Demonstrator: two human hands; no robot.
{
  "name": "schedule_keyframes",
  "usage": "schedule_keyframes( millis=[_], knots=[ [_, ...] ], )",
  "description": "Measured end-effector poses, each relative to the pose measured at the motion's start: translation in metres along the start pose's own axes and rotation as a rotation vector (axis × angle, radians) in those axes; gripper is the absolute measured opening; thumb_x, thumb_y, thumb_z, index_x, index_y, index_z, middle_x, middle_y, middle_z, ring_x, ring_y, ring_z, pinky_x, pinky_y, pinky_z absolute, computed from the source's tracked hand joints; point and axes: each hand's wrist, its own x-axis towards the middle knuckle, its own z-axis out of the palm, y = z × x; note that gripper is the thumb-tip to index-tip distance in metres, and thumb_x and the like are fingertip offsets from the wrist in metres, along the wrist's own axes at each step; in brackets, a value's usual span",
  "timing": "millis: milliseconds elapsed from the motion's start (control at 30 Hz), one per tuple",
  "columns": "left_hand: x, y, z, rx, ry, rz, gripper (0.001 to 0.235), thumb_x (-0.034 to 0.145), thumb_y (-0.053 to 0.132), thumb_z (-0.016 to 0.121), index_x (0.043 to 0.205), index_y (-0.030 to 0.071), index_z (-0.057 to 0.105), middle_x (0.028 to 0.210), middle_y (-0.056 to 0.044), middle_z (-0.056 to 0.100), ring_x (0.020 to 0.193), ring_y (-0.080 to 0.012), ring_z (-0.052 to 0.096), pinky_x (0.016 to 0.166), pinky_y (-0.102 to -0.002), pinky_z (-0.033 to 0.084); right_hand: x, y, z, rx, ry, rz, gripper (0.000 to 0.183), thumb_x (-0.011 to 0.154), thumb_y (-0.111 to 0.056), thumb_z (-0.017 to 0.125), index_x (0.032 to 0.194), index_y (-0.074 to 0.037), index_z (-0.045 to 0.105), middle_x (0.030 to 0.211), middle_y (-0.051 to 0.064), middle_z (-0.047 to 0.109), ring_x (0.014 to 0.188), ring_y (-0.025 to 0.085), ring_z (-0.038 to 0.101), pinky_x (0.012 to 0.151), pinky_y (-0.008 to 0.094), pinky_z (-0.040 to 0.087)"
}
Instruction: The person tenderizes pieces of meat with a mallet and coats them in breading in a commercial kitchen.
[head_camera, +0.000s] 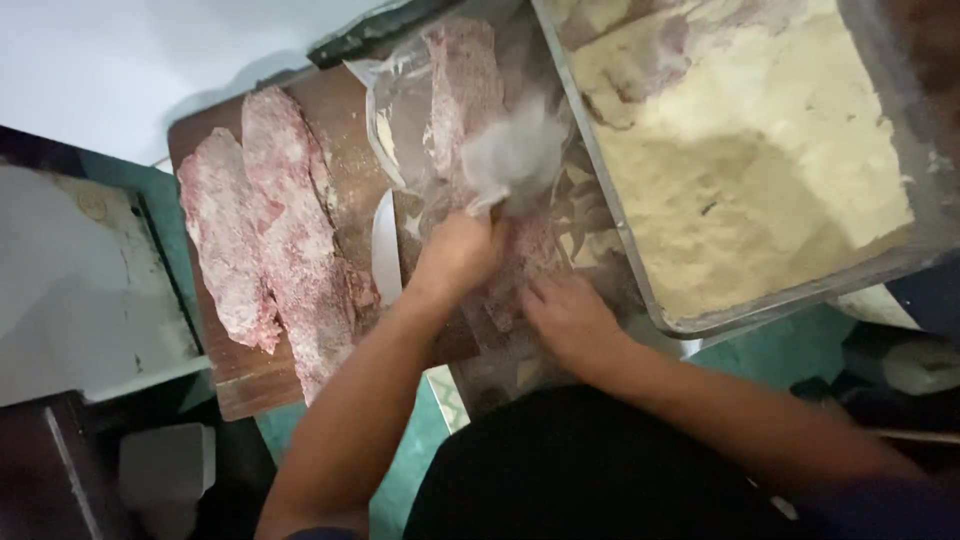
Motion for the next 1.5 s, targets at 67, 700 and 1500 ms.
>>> schedule_keyframes(
  millis=[67,700,1500],
  knots=[
    [-0.006,0.004,-0.007,0.163,-0.261,-0.142,0.032,0.096,0.032,0.062,0.116,0.007,0.065,0.096,-0.027,0.07,0.082,-0.0477,0.068,0.073,-0.057,0.054,0.001,0.001,0.002,-0.055,-0.034,0.062,0.037,0.078,-0.017,0.062,0.112,-0.001,0.063,0.107,0.017,0.063,0.1,0.039,0.06,0.086,0.049,0.047],
    [-0.04,0.019,-0.034,0.059,0.03,-0.117,0.034,0.105,0.028,0.053,0.112,-0.002,0.067,0.095,-0.027,0.072,0.085,-0.0423,0.071,0.076,-0.05,0.056,-0.015,-0.009,-0.008,0.027,0.131,-0.123,0.021,0.075,-0.016,0.066,0.094,-0.007,0.064,0.115,0.013,0.063,0.106,0.036,0.059,0.088,0.049,0.046],
    [-0.137,0.034,0.009,-0.139,0.101,-0.347,0.036,0.095,0.035,0.054,0.116,0.009,0.065,0.098,-0.021,0.071,0.086,-0.0422,0.071,0.076,-0.05,0.057,-0.013,0.008,-0.009,0.091,0.09,-0.27,0.021,0.076,-0.016,0.067,0.095,-0.009,0.069,0.108,0.011,0.065,0.103,0.034,0.062,0.085,0.048,0.048]
  ],
)
